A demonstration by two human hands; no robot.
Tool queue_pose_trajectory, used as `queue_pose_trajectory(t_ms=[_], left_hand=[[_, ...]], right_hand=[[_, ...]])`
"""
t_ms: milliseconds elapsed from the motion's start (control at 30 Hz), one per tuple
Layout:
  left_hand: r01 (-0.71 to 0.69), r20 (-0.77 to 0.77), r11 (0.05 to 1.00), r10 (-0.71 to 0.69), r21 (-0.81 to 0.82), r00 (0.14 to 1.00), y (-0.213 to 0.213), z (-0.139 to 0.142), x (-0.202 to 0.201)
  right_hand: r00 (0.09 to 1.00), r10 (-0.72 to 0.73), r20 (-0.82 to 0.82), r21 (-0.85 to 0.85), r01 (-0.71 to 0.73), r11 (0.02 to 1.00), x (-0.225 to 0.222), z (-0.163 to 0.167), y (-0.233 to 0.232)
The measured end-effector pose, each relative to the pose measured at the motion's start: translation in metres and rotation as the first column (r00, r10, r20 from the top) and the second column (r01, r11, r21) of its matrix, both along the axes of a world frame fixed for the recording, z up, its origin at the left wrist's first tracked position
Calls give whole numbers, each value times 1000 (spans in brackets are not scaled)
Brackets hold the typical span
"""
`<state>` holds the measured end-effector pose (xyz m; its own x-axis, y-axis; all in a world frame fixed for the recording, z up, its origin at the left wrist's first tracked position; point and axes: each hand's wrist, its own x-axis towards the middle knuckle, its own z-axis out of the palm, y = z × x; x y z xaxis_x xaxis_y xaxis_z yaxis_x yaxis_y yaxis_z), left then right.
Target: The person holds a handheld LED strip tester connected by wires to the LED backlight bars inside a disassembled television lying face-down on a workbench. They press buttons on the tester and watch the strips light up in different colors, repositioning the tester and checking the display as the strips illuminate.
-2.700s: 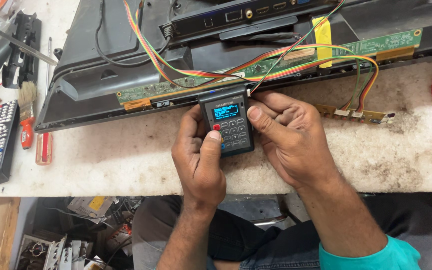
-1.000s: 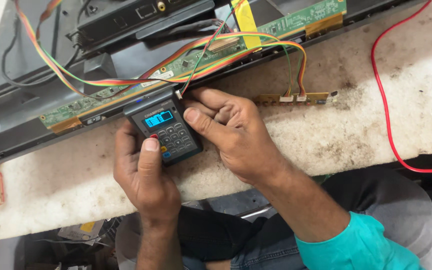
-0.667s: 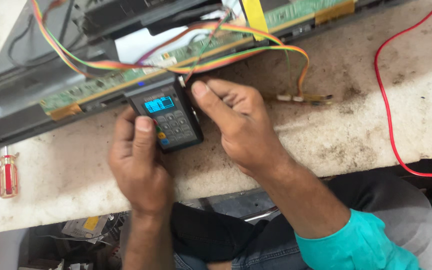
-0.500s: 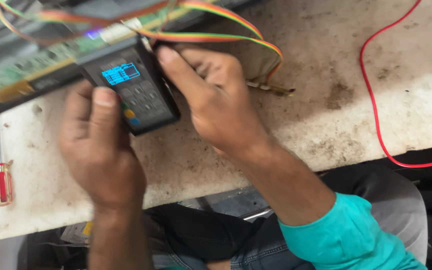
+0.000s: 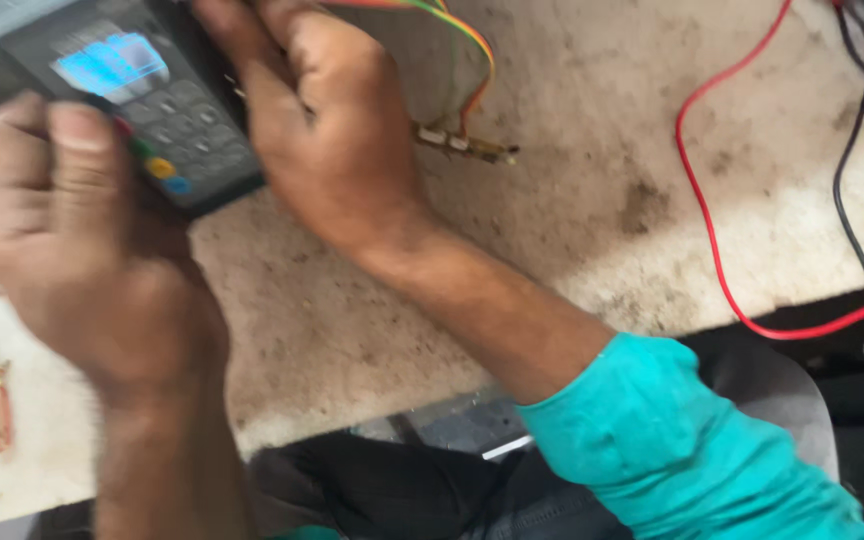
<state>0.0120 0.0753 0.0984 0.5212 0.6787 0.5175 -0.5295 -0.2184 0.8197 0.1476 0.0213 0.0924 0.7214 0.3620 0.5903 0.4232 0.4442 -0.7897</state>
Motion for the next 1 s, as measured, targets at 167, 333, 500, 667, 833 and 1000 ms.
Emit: queue_pose_trajectory(t_ms=[167, 333, 500, 667, 833, 1000], left_hand=[[-68, -6, 997, 67, -35, 998, -4, -8, 18], [-188, -69, 966, 203, 177, 977, -12, -26, 18], [-67, 32, 979, 62, 193, 998, -22, -55, 17], [-73, 38, 976, 66, 206, 997, -28, -69, 20], [-33, 44, 990, 27, 139, 999, -31, -71, 19], [-25, 54, 987, 16, 156, 998, -32, -72, 15]], right_hand=[[966, 127, 226, 80, -148, 986, 29, -6, -8], [969, 236, 80, 17, -238, 971, 31, -20, -11], [966, 256, 29, 47, -257, 965, 20, -31, -26], [954, 300, 17, 29, -300, 953, 22, -33, -34], [952, 305, 27, 25, -305, 952, 23, -35, -38], [940, 342, 3, 30, -342, 939, 26, -38, -38]])
